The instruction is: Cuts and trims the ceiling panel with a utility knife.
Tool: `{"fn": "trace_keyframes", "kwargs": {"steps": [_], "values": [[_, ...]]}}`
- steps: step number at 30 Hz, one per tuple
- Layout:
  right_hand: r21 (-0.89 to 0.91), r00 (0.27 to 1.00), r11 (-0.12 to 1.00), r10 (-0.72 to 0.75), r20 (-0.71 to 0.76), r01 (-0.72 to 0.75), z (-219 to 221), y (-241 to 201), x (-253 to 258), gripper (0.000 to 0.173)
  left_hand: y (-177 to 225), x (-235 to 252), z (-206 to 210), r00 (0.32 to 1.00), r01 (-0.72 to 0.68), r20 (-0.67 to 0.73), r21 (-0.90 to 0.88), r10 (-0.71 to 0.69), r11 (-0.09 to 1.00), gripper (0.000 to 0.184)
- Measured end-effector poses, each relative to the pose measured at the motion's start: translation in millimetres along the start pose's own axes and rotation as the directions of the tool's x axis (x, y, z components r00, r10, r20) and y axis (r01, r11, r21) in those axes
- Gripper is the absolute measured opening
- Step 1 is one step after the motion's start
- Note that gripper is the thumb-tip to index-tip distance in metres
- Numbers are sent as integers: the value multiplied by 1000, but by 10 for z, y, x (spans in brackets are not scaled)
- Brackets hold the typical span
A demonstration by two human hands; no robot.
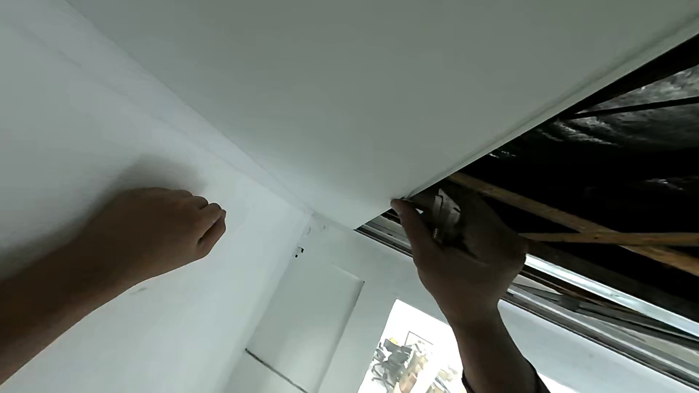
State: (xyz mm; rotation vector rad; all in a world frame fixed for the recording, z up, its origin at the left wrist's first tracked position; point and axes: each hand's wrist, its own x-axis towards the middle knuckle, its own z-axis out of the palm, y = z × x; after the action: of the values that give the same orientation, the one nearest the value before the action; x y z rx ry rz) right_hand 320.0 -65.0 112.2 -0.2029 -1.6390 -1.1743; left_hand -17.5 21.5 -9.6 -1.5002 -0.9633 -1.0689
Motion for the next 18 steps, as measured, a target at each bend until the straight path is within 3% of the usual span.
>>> {"fn": "trace_keyframes", "kwargs": {"steps": [6, 12, 18], "values": [[52, 1000, 999, 2, -8, -2, -3, -16, 9, 16, -4, 1, 17, 1000, -9, 7, 13, 9, 1000, 43], [-151, 976, 988, -51, -211, 19, 201, -169, -110, 15, 3, 11, -8, 1000, -3, 24, 2, 3, 1000, 43], [-43, 920, 987, 130, -370, -157, 411, -323, -148, 12, -12, 4, 44, 1000, 2, -18, 12, -1, 1000, 44]]}}
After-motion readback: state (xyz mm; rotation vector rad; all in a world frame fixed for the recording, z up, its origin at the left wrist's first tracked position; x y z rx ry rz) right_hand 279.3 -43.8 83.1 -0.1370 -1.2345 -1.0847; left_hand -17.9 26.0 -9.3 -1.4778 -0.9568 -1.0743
